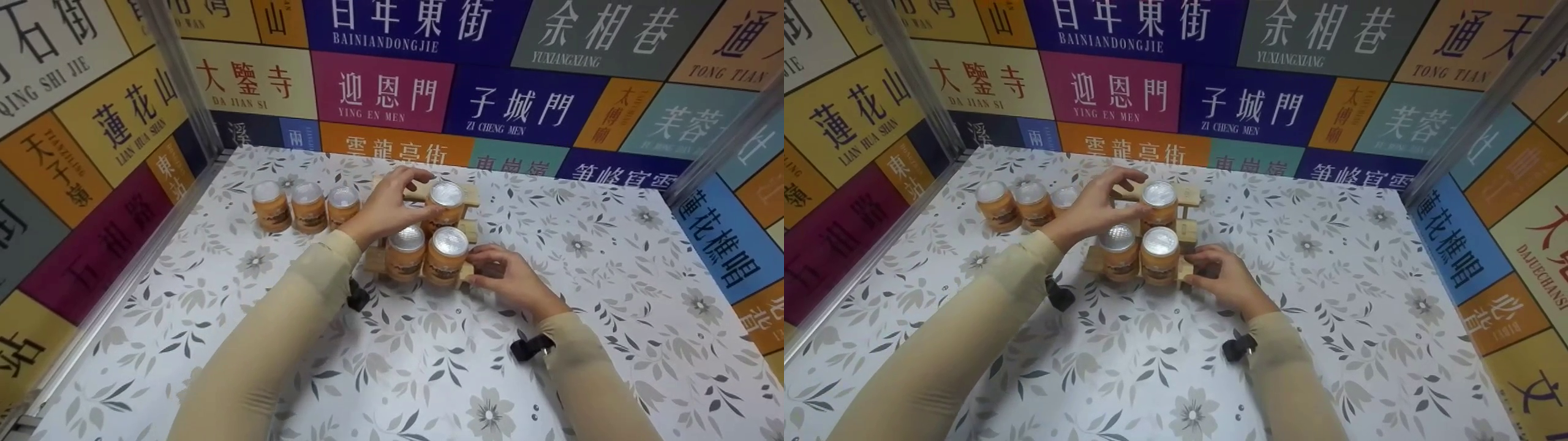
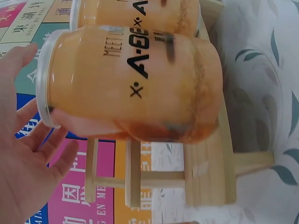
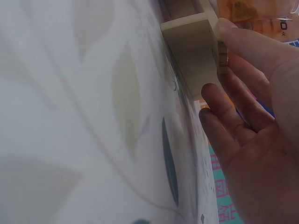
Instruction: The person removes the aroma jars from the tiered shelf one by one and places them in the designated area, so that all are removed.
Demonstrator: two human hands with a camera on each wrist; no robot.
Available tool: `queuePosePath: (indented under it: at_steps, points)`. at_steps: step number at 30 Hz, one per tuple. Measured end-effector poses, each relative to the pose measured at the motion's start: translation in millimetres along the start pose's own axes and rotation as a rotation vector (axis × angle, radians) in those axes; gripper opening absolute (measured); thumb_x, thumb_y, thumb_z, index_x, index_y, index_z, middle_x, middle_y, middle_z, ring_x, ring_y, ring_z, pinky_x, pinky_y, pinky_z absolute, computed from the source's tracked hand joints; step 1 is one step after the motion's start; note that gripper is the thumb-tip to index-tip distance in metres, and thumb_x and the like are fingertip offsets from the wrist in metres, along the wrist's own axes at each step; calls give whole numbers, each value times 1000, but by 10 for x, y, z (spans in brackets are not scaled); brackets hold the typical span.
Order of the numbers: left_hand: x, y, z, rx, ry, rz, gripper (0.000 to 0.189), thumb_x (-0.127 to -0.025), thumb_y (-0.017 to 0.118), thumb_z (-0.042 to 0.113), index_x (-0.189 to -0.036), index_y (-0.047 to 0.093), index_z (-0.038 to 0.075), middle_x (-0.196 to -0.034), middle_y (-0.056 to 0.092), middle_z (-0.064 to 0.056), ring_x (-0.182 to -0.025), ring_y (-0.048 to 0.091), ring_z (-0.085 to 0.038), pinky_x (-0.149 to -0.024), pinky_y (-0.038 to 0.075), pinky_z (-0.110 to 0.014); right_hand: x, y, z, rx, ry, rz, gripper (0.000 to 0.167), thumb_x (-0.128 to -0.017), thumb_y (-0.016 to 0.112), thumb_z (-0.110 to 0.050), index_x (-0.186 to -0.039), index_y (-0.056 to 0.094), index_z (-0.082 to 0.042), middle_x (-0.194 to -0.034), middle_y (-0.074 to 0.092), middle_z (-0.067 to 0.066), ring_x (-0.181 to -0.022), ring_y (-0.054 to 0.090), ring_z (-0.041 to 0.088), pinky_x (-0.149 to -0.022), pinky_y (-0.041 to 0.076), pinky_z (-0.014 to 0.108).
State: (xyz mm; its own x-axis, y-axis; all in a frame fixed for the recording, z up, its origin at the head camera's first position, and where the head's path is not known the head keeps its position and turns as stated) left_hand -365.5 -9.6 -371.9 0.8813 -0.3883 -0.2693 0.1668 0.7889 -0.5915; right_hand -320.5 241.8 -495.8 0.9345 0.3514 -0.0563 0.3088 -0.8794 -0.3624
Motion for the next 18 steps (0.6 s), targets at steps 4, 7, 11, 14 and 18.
queuePosePath:
  at_steps: [4,7,11,14,18]
  points:
    - [-22,54,-16,33,-20,-27,62,-85,84,46,-137,60,20,-135,59,2,-122,56,-19,-105,52,-43,5,7,-3,4,-5,-6,38,-86,81,-1,-122,70,3,-139,56,16,-127,61,34,-113,49,37]
    - [-48,79,-35,47,-28,-44,60,-84,85,42,-135,61,19,-132,61,1,-120,58,-20,-105,52,-42,-1,13,9,21,-11,-10,38,-86,81,-2,-122,70,2,-139,56,15,-126,62,33,-112,49,38]
    - [-80,110,-72,57,-60,-66,61,-84,86,41,-135,61,19,-130,62,0,-116,60,-21,-100,53,-34,1,10,18,34,-10,-11,38,-85,82,-4,-121,71,0,-138,56,14,-127,61,33,-112,49,38]
    - [-100,125,-94,78,-85,-75,63,-83,86,43,-135,60,19,-128,62,0,-115,61,-22,-96,53,-30,5,3,15,33,-7,-7,38,-85,83,-5,-121,71,0,-138,57,14,-127,61,32,-112,49,37]
    - [-124,134,-103,128,-97,-67,61,-82,87,42,-132,61,17,-125,63,-1,-115,63,-25,-94,54,-31,-1,0,14,23,-14,1,37,-86,82,-5,-121,71,1,-137,57,15,-124,63,29,-111,50,36]
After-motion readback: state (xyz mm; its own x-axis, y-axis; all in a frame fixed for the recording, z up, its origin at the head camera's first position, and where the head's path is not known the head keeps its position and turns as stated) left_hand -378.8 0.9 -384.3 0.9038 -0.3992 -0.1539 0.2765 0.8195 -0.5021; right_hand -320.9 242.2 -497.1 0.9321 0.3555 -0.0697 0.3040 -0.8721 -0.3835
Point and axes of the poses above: each hand's wrist, its own x-axis away from the middle knuckle, its own y-axis out of the palm, z = x × y, the point moved 6 cm from there along -x, towards the middle knuckle
